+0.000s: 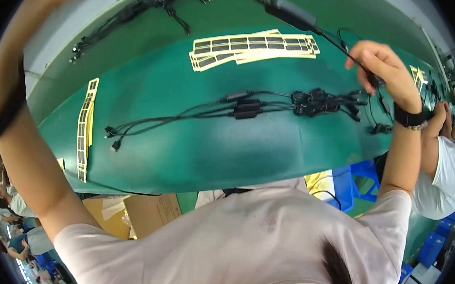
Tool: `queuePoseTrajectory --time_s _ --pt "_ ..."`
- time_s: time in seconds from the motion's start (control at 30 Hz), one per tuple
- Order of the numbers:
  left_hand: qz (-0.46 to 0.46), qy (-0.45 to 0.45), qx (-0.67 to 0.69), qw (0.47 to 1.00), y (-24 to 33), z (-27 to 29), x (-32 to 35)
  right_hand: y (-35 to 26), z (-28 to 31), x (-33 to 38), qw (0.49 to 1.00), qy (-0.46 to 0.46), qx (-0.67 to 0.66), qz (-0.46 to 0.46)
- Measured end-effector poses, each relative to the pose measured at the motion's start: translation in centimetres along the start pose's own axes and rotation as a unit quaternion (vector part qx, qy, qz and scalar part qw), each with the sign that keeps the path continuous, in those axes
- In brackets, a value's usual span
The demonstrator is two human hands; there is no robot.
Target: Applying adhesive labels to electronic cable modules at a workbench.
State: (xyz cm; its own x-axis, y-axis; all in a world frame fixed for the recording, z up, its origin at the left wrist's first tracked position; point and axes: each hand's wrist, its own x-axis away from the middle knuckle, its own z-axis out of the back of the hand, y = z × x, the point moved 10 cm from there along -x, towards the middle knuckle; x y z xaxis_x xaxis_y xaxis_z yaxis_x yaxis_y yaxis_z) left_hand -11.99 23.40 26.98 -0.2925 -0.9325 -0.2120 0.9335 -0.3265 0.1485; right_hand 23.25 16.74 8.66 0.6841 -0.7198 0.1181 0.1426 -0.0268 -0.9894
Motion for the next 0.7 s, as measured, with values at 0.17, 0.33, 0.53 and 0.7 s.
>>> queuePoseTrajectory --time_s 0.17,0.33,0.53,0.7 --pt "0.008 -0.109 0.047 0.993 -1.4 -16.0 9.6 1.9 1.0 -2.1 0.819 0.198 0.537 -0.042" --pt "0.031 -0.148 0.109 0.982 -3.5 -22.8 13.3 5.5 -1.1 -2.4 0.815 0.193 0.540 0.087" --pt "-0.011 -0.065 0.105 0.992 -3.1 -21.3 13.8 2.9 12.1 5.1 0.807 0.434 0.399 -0.025" --pt "-0.105 -0.096 0.172 0.975 6.7 -22.2 8.8 9.0 23.1 10.4 0.677 0.433 0.556 -0.211"
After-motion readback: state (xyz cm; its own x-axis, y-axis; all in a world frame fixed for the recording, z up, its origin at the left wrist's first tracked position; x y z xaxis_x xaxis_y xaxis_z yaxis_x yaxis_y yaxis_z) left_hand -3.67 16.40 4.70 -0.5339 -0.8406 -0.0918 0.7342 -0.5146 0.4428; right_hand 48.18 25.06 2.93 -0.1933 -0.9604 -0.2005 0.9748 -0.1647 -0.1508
